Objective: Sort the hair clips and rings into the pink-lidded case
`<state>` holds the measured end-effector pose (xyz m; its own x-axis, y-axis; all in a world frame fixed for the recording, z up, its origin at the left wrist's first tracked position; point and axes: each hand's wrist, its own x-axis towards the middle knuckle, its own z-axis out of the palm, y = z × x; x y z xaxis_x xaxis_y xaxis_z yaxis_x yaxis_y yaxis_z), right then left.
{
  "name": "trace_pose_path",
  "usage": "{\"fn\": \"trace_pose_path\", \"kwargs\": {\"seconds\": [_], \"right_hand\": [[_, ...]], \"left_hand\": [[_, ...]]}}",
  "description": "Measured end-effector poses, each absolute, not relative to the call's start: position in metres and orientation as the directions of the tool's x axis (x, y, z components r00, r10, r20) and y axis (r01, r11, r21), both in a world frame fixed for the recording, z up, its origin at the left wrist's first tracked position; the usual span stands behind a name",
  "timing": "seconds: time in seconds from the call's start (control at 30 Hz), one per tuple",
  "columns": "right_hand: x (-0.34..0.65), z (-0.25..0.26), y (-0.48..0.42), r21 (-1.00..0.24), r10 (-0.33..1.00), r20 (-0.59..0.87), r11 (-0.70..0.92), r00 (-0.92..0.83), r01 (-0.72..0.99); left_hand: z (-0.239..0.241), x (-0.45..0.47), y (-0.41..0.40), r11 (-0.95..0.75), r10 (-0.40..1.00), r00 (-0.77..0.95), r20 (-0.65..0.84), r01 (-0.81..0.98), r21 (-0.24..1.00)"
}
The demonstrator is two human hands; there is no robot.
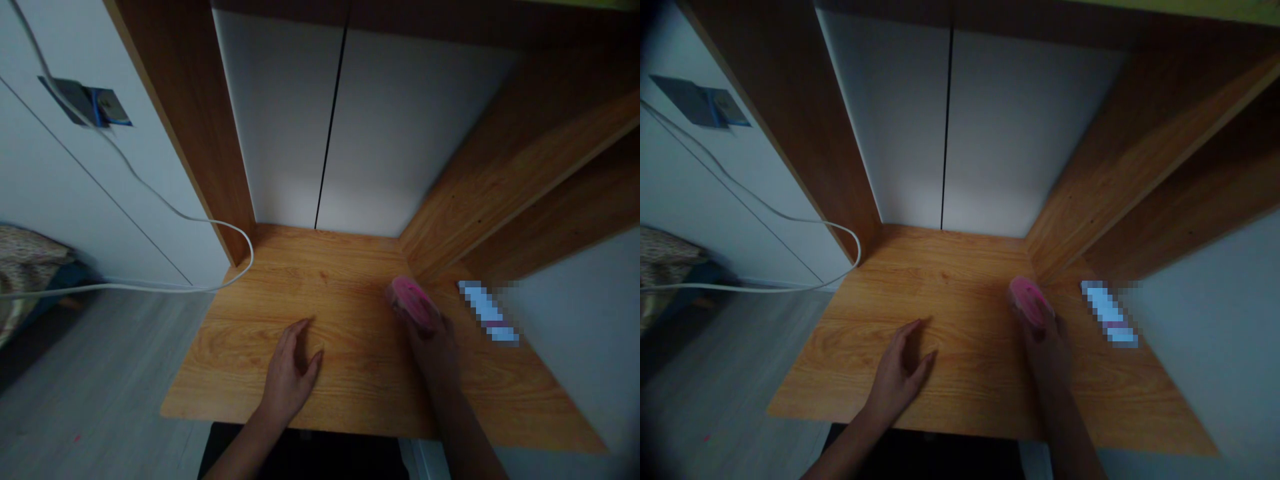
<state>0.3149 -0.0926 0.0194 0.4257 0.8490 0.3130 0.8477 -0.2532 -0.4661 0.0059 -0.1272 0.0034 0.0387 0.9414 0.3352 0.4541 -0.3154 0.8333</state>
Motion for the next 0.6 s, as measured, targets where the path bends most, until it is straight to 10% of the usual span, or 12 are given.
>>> {"fn": "trace_pose_path", "kwargs": {"seconds": [0.6], "right_hand": [[0.315, 0.036, -0.03, -0.411, 0.753, 0.415, -0.344, 0.51, 0.844]], "left_hand": [[0.005, 0.005, -0.127, -0.303, 0.947, 0.043, 0.319, 0.452, 0.839]]}}
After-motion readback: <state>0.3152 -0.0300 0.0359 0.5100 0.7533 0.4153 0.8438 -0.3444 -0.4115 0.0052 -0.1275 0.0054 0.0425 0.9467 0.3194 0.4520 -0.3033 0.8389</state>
